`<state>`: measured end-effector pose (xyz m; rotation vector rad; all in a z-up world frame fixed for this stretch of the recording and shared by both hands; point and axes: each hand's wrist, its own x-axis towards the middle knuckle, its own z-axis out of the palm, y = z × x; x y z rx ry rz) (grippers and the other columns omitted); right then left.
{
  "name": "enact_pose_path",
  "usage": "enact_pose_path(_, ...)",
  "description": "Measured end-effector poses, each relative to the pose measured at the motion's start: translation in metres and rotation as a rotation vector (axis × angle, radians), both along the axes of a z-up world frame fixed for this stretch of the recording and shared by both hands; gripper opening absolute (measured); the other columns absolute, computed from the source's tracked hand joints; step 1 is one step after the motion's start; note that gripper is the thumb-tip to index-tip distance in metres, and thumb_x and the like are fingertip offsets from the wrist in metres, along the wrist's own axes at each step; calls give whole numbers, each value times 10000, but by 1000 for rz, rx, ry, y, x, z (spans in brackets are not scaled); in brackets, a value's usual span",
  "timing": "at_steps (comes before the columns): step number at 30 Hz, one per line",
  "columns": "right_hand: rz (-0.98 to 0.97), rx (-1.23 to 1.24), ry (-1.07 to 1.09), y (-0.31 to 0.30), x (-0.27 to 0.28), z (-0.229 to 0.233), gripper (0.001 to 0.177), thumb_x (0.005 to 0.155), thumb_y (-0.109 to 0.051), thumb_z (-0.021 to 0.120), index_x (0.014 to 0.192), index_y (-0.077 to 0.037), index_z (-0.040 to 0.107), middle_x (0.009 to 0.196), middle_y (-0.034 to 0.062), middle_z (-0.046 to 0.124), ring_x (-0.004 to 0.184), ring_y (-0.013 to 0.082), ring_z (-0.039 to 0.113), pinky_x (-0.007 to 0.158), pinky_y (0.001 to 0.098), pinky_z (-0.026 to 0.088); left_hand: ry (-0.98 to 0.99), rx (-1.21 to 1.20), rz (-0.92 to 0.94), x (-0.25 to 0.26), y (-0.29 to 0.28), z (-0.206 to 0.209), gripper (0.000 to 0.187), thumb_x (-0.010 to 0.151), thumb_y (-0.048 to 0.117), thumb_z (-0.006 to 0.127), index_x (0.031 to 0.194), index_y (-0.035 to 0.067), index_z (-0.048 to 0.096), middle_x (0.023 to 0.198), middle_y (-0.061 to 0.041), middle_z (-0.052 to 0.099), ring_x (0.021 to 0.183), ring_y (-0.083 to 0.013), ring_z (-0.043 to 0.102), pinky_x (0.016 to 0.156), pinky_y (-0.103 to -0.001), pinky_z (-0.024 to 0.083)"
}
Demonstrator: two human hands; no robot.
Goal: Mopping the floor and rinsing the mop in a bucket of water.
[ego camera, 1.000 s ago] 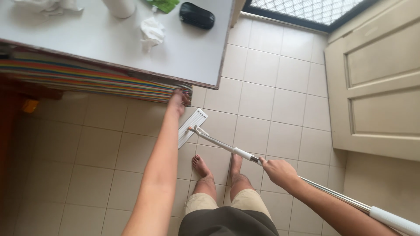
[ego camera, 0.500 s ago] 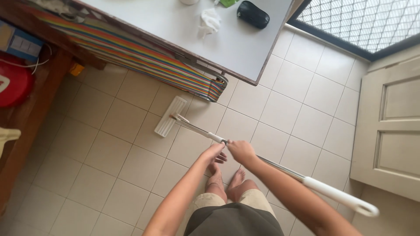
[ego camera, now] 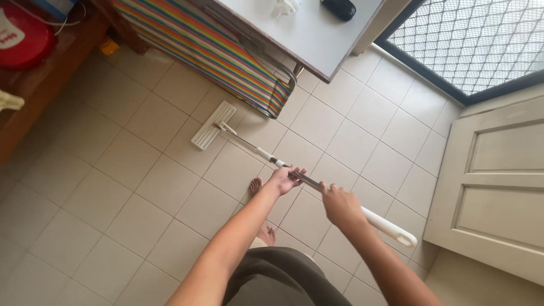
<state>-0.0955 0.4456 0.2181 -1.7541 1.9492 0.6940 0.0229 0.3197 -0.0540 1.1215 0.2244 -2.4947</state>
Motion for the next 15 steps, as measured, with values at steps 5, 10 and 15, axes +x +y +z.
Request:
enact_pose_path(5,43,86,13,32,4,92,644,975,-161,533,1576,-133,303,1129,122,652,975,271,699,802,424,581,-86,-59,131,3,25,5,63,1039,14,498,1078,-36,497,1035,-196,628,1037,-366,682,940,-550,597)
enact_pose_path(10,144,63,15,21,31,120,549,1045,-177,495,1563,-89,337,1025,108,679,784,265,722,698,409,576,-136,-152,174,15,9,3,74,1005,-9,495,1054,-50,533,992,-185,642,950,-355,702,916,-548,592)
enact_pose_path(15,319,-161,-66,-16,51,92,368,960,5,511,1319,76,549,755,158,704,663,295,708,570,419,560,-148,-123,330,44,-36,3,38,1004,-19,504,988,-27,538,944,-132,591,820,-291,649,889,-547,598)
